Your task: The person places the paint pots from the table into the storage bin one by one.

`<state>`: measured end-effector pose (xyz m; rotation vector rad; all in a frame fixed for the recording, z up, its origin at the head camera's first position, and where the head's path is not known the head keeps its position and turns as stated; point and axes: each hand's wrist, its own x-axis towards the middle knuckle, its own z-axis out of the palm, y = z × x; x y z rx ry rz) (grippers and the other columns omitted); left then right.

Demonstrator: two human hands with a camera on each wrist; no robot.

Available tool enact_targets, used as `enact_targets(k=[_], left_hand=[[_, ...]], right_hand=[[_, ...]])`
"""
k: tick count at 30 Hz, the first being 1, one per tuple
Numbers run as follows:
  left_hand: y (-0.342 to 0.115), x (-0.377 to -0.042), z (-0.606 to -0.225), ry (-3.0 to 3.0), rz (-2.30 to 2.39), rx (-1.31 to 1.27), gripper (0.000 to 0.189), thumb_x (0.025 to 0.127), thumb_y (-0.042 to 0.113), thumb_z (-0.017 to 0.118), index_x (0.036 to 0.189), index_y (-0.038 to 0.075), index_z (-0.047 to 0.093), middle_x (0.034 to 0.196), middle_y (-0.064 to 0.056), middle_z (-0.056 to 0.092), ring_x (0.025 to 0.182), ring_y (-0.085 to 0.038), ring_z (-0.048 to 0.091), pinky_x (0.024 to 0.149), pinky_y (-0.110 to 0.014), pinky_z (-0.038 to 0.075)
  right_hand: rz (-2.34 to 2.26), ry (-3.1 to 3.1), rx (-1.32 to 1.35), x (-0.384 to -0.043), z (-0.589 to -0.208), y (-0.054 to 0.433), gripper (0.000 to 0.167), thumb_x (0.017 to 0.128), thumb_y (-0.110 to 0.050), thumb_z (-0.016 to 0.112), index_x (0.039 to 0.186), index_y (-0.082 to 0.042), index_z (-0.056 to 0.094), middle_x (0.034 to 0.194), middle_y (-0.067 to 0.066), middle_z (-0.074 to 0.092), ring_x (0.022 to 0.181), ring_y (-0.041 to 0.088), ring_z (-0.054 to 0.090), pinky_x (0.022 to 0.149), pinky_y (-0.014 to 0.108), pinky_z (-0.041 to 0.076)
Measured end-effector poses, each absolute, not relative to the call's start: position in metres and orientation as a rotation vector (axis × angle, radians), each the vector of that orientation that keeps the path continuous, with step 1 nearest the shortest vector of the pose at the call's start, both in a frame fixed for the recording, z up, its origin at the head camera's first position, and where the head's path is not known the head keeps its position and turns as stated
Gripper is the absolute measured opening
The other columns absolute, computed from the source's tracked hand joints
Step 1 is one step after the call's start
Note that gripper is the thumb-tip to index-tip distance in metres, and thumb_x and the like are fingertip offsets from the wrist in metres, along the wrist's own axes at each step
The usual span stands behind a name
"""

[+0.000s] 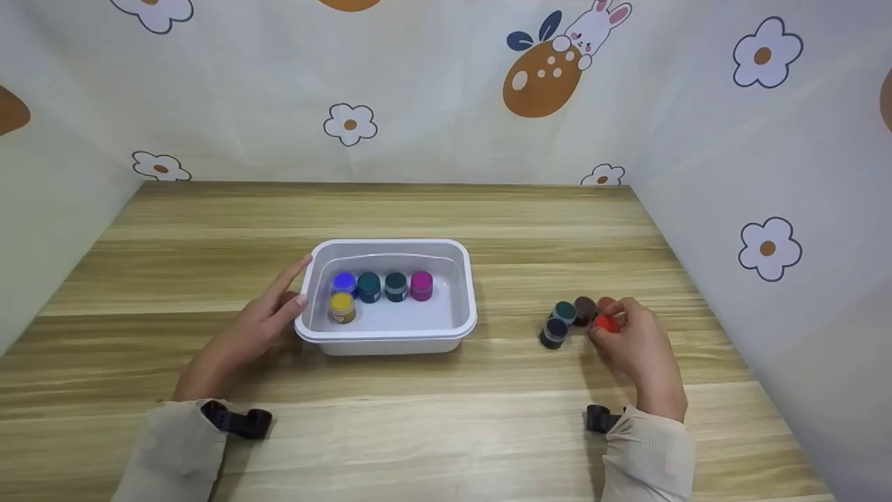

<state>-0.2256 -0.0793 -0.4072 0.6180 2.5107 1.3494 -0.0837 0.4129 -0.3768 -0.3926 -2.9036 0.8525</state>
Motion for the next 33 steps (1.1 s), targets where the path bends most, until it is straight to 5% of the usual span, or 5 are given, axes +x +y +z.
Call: enact_targets(k=[18, 27, 33], left_hand=[[-0.083, -0.225, -0.410, 2.485, 1.412, 0.650, 0.064, 0.103, 0.040, 0.050, 0.158, 0.040, 0.017, 0.130, -0.014, 0.062, 0.114, -0.027, 0.060, 0.100, -0.053, 0.045], [-0.080, -0.224, -0.406, 2.499, 1.375, 0.620, 0.064, 0.103, 0.043, 0.049, 0.157, 0.045, 0.015, 0.129, -0.012, 0.062, 0.112, -0.025, 0.059, 0.099, -0.052, 0.046], [-0.079, -0.223, -0.406, 2.517, 1.366, 0.622, 0.064, 0.102, 0.045, 0.049, 0.157, 0.046, 0.015, 0.128, -0.012, 0.063, 0.112, -0.025, 0.060, 0.100, -0.053, 0.045]], right_hand=[[0.909, -2.821, -0.044, -0.114, -0.315, 0.329, 0.041, 0.088, -0.023, 0.077, 0.116, 0.003, 0.061, 0.104, 0.020, 0.068, 0.099, 0.037, 0.066, 0.068, 0.018, 0.051], [1.038, -2.847, 0.268, -0.153, -0.306, 0.258, 0.032, 0.086, -0.008, 0.076, 0.112, 0.002, 0.061, 0.103, 0.013, 0.066, 0.098, 0.026, 0.063, 0.086, 0.043, 0.056], [1.049, -2.925, 0.381, -0.175, -0.321, 0.219, 0.030, 0.083, -0.007, 0.077, 0.109, -0.002, 0.063, 0.100, 0.010, 0.066, 0.094, 0.025, 0.062, 0.085, 0.042, 0.054]])
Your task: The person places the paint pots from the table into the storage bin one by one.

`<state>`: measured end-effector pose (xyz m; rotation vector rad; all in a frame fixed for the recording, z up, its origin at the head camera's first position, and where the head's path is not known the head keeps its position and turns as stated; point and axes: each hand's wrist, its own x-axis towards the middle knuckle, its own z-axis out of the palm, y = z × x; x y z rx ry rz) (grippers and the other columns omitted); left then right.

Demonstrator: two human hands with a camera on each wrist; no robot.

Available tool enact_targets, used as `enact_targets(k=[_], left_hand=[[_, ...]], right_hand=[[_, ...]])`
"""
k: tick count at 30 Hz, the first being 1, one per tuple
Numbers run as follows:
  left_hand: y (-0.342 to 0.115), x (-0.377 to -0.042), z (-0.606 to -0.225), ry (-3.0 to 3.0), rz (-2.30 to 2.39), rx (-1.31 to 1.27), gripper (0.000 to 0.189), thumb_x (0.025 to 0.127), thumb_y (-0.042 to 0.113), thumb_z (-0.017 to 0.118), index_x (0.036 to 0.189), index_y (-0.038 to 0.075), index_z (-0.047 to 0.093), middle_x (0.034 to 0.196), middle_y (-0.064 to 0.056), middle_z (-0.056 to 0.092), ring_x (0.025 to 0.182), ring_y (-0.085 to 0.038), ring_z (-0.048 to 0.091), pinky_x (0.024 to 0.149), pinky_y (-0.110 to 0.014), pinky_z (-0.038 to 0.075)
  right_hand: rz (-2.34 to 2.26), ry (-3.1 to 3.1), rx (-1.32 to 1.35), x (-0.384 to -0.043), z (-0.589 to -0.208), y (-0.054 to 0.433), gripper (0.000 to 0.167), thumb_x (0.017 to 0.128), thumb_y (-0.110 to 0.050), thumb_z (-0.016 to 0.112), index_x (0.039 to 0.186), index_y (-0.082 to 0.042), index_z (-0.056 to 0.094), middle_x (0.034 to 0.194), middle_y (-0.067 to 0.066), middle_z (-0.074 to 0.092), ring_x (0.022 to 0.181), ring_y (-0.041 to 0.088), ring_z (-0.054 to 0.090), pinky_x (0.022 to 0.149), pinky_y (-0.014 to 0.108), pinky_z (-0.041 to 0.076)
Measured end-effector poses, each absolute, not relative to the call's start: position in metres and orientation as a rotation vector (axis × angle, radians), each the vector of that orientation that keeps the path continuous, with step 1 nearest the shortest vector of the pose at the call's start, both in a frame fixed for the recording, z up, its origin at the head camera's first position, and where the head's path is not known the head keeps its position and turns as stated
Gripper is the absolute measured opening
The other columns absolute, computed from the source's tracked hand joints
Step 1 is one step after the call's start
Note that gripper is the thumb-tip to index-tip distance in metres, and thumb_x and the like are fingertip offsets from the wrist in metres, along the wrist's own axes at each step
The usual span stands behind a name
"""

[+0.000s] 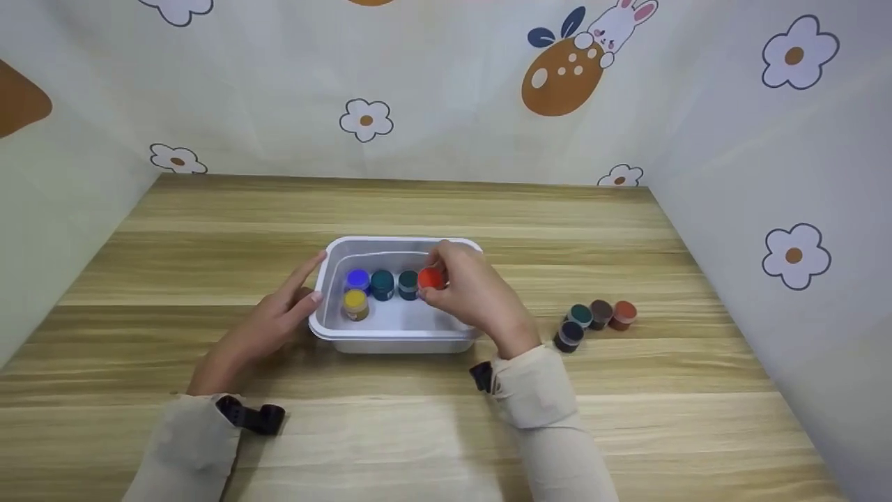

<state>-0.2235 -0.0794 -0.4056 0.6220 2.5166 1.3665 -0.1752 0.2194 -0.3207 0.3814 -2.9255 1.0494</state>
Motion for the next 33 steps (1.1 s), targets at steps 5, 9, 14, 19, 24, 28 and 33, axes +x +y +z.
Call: enact_targets(k=[5, 9, 14, 19, 24, 28, 33], left_hand=[[-0.080, -0.224, -0.407, 2.514, 1.381, 0.610, 0.064, 0.101, 0.048, 0.050, 0.155, 0.049, 0.016, 0.129, -0.012, 0.062, 0.113, -0.025, 0.060, 0.101, -0.053, 0.045], [-0.080, -0.224, -0.407, 2.507, 1.386, 0.617, 0.064, 0.101, 0.047, 0.050, 0.156, 0.048, 0.016, 0.130, -0.012, 0.062, 0.114, -0.026, 0.060, 0.101, -0.053, 0.045], [-0.080, -0.225, -0.407, 2.526, 1.373, 0.648, 0.064, 0.102, 0.046, 0.049, 0.157, 0.044, 0.017, 0.123, -0.012, 0.065, 0.108, -0.025, 0.061, 0.096, -0.051, 0.047], [-0.079, -0.224, -0.406, 2.531, 1.362, 0.626, 0.064, 0.101, 0.048, 0.049, 0.157, 0.046, 0.017, 0.122, -0.011, 0.065, 0.106, -0.024, 0.061, 0.095, -0.050, 0.047], [-0.079, -0.224, -0.406, 2.520, 1.370, 0.616, 0.063, 0.101, 0.050, 0.049, 0.155, 0.049, 0.017, 0.126, -0.011, 0.063, 0.110, -0.025, 0.061, 0.098, -0.051, 0.046], [-0.079, -0.224, -0.407, 2.510, 1.379, 0.619, 0.063, 0.101, 0.050, 0.049, 0.155, 0.049, 0.017, 0.130, -0.011, 0.062, 0.116, -0.026, 0.060, 0.101, -0.053, 0.044], [-0.080, -0.224, -0.408, 2.501, 1.387, 0.613, 0.064, 0.101, 0.049, 0.049, 0.155, 0.050, 0.015, 0.132, -0.011, 0.061, 0.120, -0.027, 0.059, 0.103, -0.055, 0.042]], right_hand=[[1.022, -2.980, 0.484, -0.187, -0.335, 0.191, 0.028, 0.082, -0.009, 0.079, 0.105, -0.004, 0.064, 0.095, 0.007, 0.065, 0.089, 0.022, 0.060, 0.082, 0.037, 0.053], [1.006, -3.008, 0.524, -0.195, -0.346, 0.177, 0.027, 0.081, -0.010, 0.081, 0.103, -0.003, 0.065, 0.094, 0.006, 0.065, 0.086, 0.020, 0.060, 0.082, 0.036, 0.053], [0.909, -3.031, 0.518, -0.201, -0.355, 0.166, 0.026, 0.080, -0.011, 0.082, 0.100, -0.003, 0.067, 0.091, 0.005, 0.067, 0.085, 0.019, 0.060, 0.081, 0.036, 0.053], [0.820, -3.032, 0.487, -0.203, -0.358, 0.159, 0.021, 0.079, -0.013, 0.083, 0.093, -0.004, 0.069, 0.086, 0.004, 0.067, 0.078, 0.017, 0.059, 0.076, 0.035, 0.053], [0.796, -3.026, 0.455, -0.204, -0.361, 0.155, 0.019, 0.079, -0.014, 0.083, 0.088, -0.005, 0.069, 0.084, 0.003, 0.068, 0.075, 0.016, 0.059, 0.074, 0.035, 0.053], [0.779, -3.034, 0.430, -0.205, -0.364, 0.153, 0.018, 0.079, -0.013, 0.083, 0.087, -0.006, 0.069, 0.083, 0.003, 0.067, 0.074, 0.016, 0.059, 0.073, 0.034, 0.054], [0.764, -3.053, 0.401, -0.207, -0.365, 0.150, 0.019, 0.080, -0.014, 0.083, 0.087, -0.006, 0.068, 0.081, 0.002, 0.066, 0.071, 0.017, 0.058, 0.071, 0.033, 0.053]])
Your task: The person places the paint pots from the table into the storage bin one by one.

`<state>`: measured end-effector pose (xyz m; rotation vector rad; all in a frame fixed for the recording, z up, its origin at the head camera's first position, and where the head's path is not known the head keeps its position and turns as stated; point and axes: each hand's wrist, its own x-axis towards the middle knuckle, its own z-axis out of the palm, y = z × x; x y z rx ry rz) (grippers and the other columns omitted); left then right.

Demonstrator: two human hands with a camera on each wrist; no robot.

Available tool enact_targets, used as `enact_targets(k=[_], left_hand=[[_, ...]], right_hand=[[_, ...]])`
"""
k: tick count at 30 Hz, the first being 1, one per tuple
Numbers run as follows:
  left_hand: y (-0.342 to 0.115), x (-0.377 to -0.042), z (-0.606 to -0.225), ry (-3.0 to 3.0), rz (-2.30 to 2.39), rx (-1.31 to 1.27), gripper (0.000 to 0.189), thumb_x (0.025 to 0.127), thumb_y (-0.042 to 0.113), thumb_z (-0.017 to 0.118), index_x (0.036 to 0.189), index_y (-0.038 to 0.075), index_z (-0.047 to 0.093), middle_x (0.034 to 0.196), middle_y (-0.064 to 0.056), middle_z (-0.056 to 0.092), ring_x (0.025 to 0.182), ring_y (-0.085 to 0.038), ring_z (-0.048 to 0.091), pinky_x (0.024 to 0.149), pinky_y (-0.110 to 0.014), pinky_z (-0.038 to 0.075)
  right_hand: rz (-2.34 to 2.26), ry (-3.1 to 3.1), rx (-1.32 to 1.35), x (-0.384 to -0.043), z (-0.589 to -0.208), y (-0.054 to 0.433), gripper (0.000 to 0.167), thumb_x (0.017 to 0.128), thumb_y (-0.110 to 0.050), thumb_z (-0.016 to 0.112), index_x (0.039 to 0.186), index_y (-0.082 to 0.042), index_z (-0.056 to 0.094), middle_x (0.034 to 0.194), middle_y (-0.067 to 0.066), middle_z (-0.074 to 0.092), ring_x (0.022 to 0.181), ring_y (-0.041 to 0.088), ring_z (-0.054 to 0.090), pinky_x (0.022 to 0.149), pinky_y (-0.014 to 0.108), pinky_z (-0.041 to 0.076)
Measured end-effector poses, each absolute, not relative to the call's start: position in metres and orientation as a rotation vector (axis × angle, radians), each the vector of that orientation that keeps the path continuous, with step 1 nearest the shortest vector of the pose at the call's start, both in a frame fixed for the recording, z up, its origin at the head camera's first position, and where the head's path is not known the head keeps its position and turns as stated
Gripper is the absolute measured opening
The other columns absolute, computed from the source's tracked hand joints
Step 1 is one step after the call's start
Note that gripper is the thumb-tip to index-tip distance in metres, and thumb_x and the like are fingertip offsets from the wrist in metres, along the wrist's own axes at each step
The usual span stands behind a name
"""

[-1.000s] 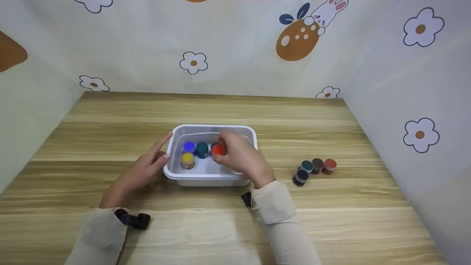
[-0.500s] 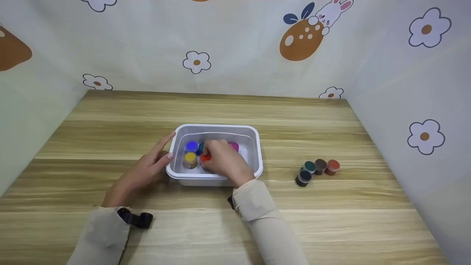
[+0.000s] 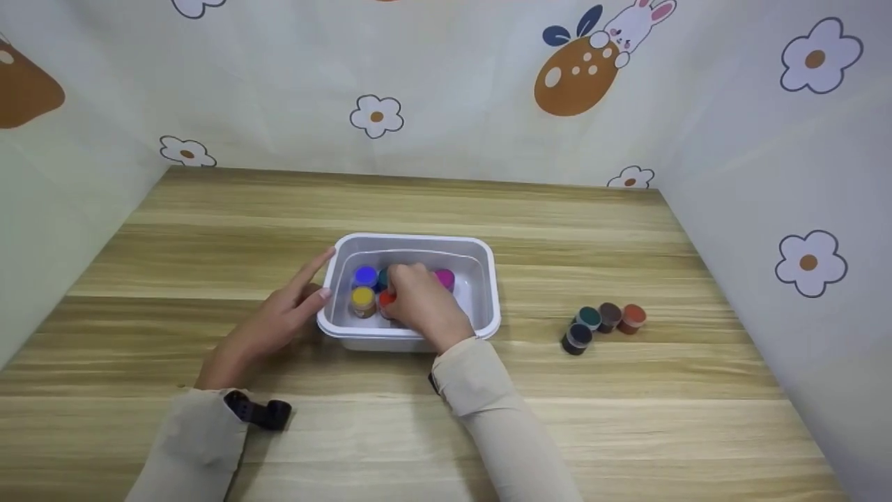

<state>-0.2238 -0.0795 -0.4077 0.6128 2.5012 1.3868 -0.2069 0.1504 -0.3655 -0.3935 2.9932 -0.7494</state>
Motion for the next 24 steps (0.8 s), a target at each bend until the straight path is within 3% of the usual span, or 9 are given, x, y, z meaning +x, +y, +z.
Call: enact_targets(k=[8, 15, 20, 24], left_hand=[[-0.077, -0.224, -0.408, 2.493, 1.417, 0.649, 0.063, 0.102, 0.043, 0.051, 0.156, 0.046, 0.019, 0.122, -0.009, 0.065, 0.107, -0.022, 0.062, 0.095, -0.050, 0.048], [-0.077, -0.225, -0.408, 2.482, 1.431, 0.638, 0.063, 0.101, 0.044, 0.051, 0.156, 0.046, 0.019, 0.119, -0.007, 0.066, 0.102, -0.021, 0.061, 0.091, -0.044, 0.049], [-0.078, -0.225, -0.407, 2.490, 1.403, 0.621, 0.063, 0.101, 0.045, 0.050, 0.156, 0.046, 0.018, 0.122, -0.009, 0.064, 0.105, -0.023, 0.060, 0.093, -0.047, 0.049], [-0.078, -0.225, -0.408, 2.494, 1.404, 0.609, 0.064, 0.101, 0.044, 0.051, 0.156, 0.047, 0.018, 0.125, -0.010, 0.063, 0.108, -0.024, 0.060, 0.097, -0.050, 0.048]], right_hand=[[-0.780, 2.980, -0.435, -0.200, -0.356, 0.160, 0.025, 0.080, -0.019, 0.083, 0.094, -0.005, 0.068, 0.087, 0.004, 0.067, 0.078, 0.018, 0.058, 0.076, 0.036, 0.052], [-0.966, 2.968, -0.448, -0.186, -0.333, 0.194, 0.018, 0.089, -0.017, 0.074, 0.101, -0.005, 0.069, 0.094, 0.005, 0.068, 0.085, 0.020, 0.063, 0.077, 0.038, 0.053], [-1.085, 3.010, -0.353, -0.167, -0.318, 0.230, 0.018, 0.093, -0.019, 0.069, 0.106, -0.006, 0.069, 0.099, 0.006, 0.069, 0.088, 0.022, 0.065, 0.077, 0.034, 0.053], [-1.113, 3.147, -0.238, -0.151, -0.314, 0.265, 0.022, 0.095, -0.022, 0.068, 0.107, -0.004, 0.069, 0.099, 0.009, 0.070, 0.085, 0.018, 0.066, 0.074, 0.023, 0.051]])
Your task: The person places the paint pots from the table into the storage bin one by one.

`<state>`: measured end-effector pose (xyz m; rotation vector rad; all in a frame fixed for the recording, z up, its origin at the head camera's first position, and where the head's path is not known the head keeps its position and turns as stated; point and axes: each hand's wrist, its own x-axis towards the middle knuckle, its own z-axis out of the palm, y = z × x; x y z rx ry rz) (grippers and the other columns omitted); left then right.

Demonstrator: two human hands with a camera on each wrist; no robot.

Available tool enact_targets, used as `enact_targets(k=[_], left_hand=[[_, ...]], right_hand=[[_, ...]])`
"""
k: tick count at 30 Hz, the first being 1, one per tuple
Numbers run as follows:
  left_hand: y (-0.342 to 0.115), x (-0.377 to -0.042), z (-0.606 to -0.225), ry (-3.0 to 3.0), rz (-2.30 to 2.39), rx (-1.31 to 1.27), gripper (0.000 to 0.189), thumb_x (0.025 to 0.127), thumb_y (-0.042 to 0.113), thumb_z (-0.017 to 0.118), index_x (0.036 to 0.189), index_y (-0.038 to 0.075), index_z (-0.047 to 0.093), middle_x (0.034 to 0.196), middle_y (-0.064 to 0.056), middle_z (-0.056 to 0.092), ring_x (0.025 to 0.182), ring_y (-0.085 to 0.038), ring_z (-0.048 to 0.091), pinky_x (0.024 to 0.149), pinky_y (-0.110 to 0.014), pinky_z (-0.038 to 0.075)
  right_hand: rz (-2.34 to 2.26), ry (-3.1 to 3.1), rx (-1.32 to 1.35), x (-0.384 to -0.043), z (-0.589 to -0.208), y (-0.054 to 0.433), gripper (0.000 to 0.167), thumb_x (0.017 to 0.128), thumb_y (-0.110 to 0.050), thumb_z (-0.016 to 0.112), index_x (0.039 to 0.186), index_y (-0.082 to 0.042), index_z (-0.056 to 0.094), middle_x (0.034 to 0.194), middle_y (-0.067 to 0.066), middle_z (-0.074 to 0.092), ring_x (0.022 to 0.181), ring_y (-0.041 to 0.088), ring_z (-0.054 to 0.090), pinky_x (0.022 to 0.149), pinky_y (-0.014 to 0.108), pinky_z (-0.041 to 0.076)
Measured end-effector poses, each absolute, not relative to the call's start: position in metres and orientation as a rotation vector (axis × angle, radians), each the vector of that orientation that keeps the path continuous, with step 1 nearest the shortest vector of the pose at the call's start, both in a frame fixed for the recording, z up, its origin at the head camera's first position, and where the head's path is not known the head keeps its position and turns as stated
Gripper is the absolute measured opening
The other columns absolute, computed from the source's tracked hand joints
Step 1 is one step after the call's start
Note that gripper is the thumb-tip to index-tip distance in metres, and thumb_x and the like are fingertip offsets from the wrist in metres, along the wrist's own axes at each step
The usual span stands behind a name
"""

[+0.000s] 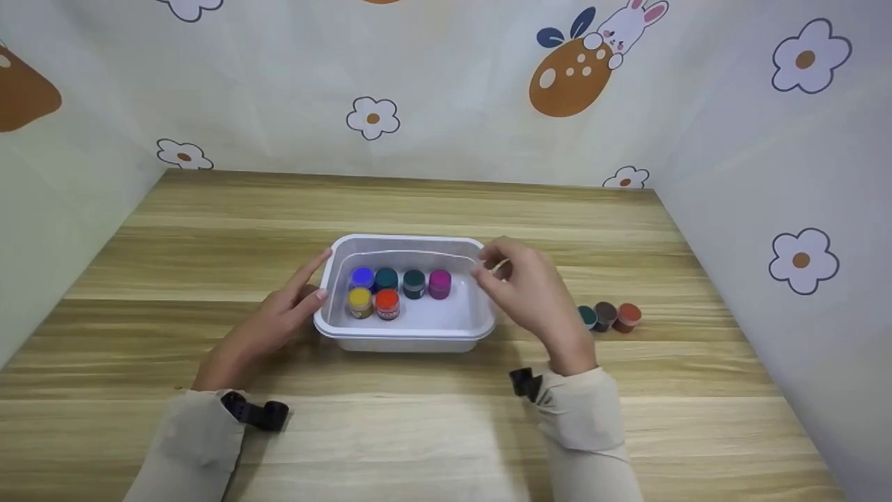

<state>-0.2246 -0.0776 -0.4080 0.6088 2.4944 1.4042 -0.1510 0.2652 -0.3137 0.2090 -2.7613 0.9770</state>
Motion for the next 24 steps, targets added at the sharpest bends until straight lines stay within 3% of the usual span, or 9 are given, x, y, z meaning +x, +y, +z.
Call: enact_targets(k=[5, 8, 12, 15, 21, 24], left_hand=[[-0.077, -0.225, -0.408, 2.487, 1.400, 0.603, 0.064, 0.102, 0.044, 0.051, 0.155, 0.048, 0.017, 0.129, -0.011, 0.061, 0.112, -0.025, 0.059, 0.100, -0.051, 0.046], [-0.078, -0.225, -0.407, 2.493, 1.381, 0.600, 0.064, 0.102, 0.045, 0.050, 0.155, 0.049, 0.016, 0.130, -0.011, 0.060, 0.112, -0.026, 0.058, 0.100, -0.053, 0.045], [-0.080, -0.225, -0.406, 2.506, 1.371, 0.611, 0.064, 0.102, 0.044, 0.049, 0.156, 0.048, 0.015, 0.131, -0.012, 0.060, 0.112, -0.027, 0.059, 0.100, -0.054, 0.045], [-0.081, -0.224, -0.405, 2.509, 1.370, 0.629, 0.064, 0.102, 0.043, 0.049, 0.156, 0.046, 0.016, 0.129, -0.013, 0.062, 0.112, -0.027, 0.060, 0.100, -0.053, 0.045], [-0.080, -0.225, -0.404, 2.499, 1.355, 0.633, 0.064, 0.103, 0.044, 0.048, 0.156, 0.047, 0.014, 0.132, -0.013, 0.060, 0.114, -0.027, 0.059, 0.101, -0.055, 0.044], [-0.079, -0.225, -0.406, 2.492, 1.350, 0.621, 0.065, 0.103, 0.044, 0.048, 0.156, 0.048, 0.012, 0.135, -0.013, 0.058, 0.117, -0.028, 0.058, 0.103, -0.056, 0.043]], right_hand=[[0.942, -2.659, 0.019, -0.131, -0.320, 0.314, 0.029, 0.097, -0.026, 0.065, 0.110, 0.000, 0.069, 0.103, 0.014, 0.070, 0.082, -0.003, 0.062, 0.072, 0.010, 0.046], [0.997, -2.632, -0.136, -0.120, -0.327, 0.341, 0.036, 0.097, -0.030, 0.064, 0.115, 0.001, 0.067, 0.104, 0.007, 0.068, 0.079, -0.008, 0.061, 0.064, 0.015, 0.052], [1.094, -2.568, -0.303, -0.112, -0.340, 0.369, 0.043, 0.096, -0.033, 0.065, 0.118, 0.004, 0.064, 0.092, -0.013, 0.065, 0.071, -0.002, 0.064, 0.055, 0.024, 0.054], [1.115, -2.542, -0.379, -0.110, -0.350, 0.384, 0.043, 0.096, -0.032, 0.065, 0.118, 0.004, 0.063, 0.085, -0.022, 0.062, 0.071, 0.001, 0.064, 0.057, 0.021, 0.052], [1.127, -2.537, -0.519, -0.107, -0.364, 0.406, 0.035, 0.095, -0.035, 0.064, 0.116, -0.007, 0.064, 0.080, -0.022, 0.065, 0.072, 0.000, 0.063, 0.064, 0.020, 0.045], [1.103, -2.544, -0.569, -0.106, -0.371, 0.414, 0.032, 0.094, -0.034, 0.065, 0.116, -0.011, 0.065, 0.098, -0.009, 0.066, 0.079, 0.005, 0.061, 0.066, 0.020, 0.045]])
